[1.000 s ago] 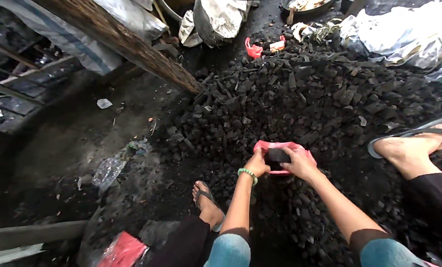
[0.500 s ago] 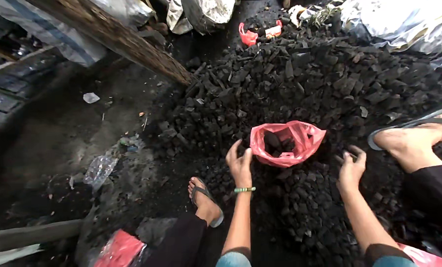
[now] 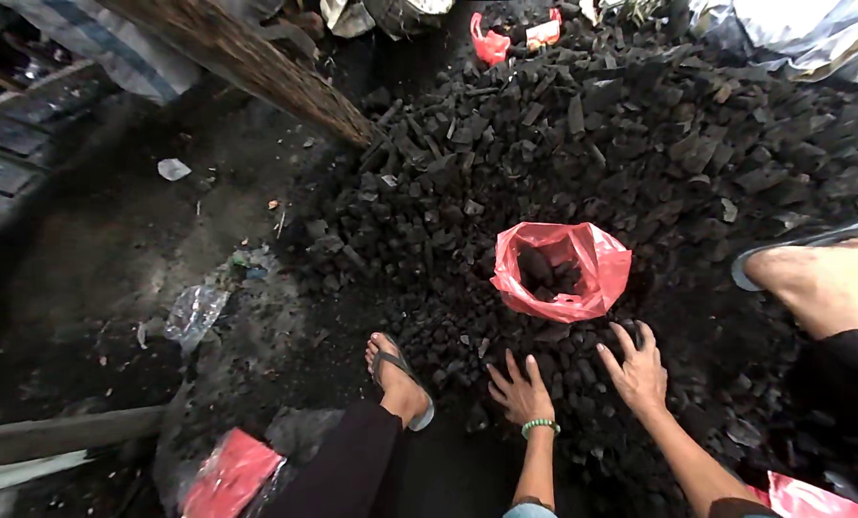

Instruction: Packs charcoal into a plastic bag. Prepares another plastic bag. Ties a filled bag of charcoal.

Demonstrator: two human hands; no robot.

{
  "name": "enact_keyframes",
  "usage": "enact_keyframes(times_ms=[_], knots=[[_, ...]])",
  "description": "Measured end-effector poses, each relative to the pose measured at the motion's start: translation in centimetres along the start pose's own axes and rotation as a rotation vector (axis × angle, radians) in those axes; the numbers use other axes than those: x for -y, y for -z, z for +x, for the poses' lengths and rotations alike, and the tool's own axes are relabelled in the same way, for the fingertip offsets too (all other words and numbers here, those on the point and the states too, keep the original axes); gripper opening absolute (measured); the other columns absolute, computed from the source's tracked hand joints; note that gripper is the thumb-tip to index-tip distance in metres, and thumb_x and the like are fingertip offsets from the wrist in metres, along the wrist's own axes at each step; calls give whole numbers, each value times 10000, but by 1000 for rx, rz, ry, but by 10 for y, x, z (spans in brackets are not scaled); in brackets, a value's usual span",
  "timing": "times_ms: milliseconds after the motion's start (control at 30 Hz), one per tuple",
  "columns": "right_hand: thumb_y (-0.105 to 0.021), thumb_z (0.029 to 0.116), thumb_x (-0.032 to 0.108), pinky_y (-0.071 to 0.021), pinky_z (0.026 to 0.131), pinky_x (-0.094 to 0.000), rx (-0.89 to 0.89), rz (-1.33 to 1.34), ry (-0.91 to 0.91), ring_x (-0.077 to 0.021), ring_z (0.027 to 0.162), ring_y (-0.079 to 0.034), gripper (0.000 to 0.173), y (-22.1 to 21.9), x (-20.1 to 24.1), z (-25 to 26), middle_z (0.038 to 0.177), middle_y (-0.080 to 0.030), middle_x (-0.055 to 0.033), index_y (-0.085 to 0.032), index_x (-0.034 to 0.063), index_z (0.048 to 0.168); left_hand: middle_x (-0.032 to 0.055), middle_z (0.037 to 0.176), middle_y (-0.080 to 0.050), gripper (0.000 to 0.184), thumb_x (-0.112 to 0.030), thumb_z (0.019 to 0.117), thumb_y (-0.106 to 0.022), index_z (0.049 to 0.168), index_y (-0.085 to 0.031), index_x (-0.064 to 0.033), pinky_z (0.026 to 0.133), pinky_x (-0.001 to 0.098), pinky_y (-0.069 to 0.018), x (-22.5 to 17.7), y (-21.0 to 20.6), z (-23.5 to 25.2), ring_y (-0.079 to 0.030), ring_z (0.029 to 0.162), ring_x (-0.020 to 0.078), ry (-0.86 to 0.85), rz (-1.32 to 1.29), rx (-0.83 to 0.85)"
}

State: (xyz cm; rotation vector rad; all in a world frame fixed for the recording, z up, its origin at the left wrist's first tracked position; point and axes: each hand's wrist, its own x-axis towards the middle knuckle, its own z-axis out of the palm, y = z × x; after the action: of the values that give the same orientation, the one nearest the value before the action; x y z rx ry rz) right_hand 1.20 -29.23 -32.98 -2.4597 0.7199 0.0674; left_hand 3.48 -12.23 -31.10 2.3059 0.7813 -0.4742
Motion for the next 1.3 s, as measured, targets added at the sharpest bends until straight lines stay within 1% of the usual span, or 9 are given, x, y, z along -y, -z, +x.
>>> enact_keyframes(times_ms=[100,200,367,500,700,867,1033,1233,1300], knots=[[-567,1020,379,-415,993,-714,-56,187,-45,-526,1340,-467,499,-2,-3,-5,1573,-397,-249,-577,137,1457,230,1686,-136,506,-445,1074,-457,1524,-491,-217,1067,726,-312,-4,-12,-21,-238,1469,555,-21,-145,15],[-496,1033,319,-380,1076,-677,-162,347,-67,-469,1404,-436,474,-7,9,-12,1543,-444,-242,-591,77,1430,269,1657,-199,500,-365,1078,-464,1523,-484,-138,1156,693,-180,-16,-30,-46,-230,1485,529,-89,-304,34],[-412,1038,285,-331,1190,-510,-156,697,-100,-316,1432,-436,483,-4,11,-22,1511,-495,-195,-584,26,1409,283,1590,-328,482,-307,1067,-483,1488,-515,-74,1158,624,-265,-37,-42,-68,-336,1443,463,-36,-642,89],[-441,1029,351,-396,1149,-410,-76,965,-196,-205,1386,-479,520,1,9,-19,1496,-516,-136,-541,43,1436,260,1585,-350,537,-356,1060,-445,1514,-476,-72,1189,581,-257,-32,-42,-64,-319,1467,414,-42,-775,179],[-622,990,426,-331,1146,-626,61,722,-303,-406,1450,-375,631,-2,24,-2,1565,-403,-233,-470,148,1535,276,1632,-253,505,-299,1092,-464,1555,-413,-103,1181,604,-268,-46,-28,-61,-281,1490,450,-19,-582,220],[-586,1005,254,-454,1075,-433,117,1015,-231,-206,1307,-536,453,11,30,-16,1440,-556,-132,-555,51,1409,203,1612,-343,511,-347,1102,-412,1544,-418,-89,1202,553,-253,-34,-21,-48,-307,1495,337,9,-835,282],[-640,948,203,-481,1039,-391,131,1125,-167,-177,1256,-563,465,12,61,-26,1387,-589,-114,-577,42,1380,150,1594,-392,506,-370,1112,-360,1519,-449,-83,1184,543,-295,-33,10,-54,-363,1467,283,61,-979,278],[-665,888,198,-518,1016,-321,39,1251,51,-110,1208,-598,416,40,116,-43,1287,-658,-25,-654,82,1288,177,1446,-522,514,-334,1068,-384,1429,-510,8,1094,412,-431,-52,62,-75,-513,1306,220,-174,-1091,81],[-663,899,211,-543,981,-304,-39,1311,169,-86,1163,-620,391,59,138,-39,1254,-670,24,-664,140,1284,120,1394,-555,528,-393,1032,-437,1408,-526,-33,1046,371,-480,-72,85,-79,-547,1254,166,-274,-1110,83]])
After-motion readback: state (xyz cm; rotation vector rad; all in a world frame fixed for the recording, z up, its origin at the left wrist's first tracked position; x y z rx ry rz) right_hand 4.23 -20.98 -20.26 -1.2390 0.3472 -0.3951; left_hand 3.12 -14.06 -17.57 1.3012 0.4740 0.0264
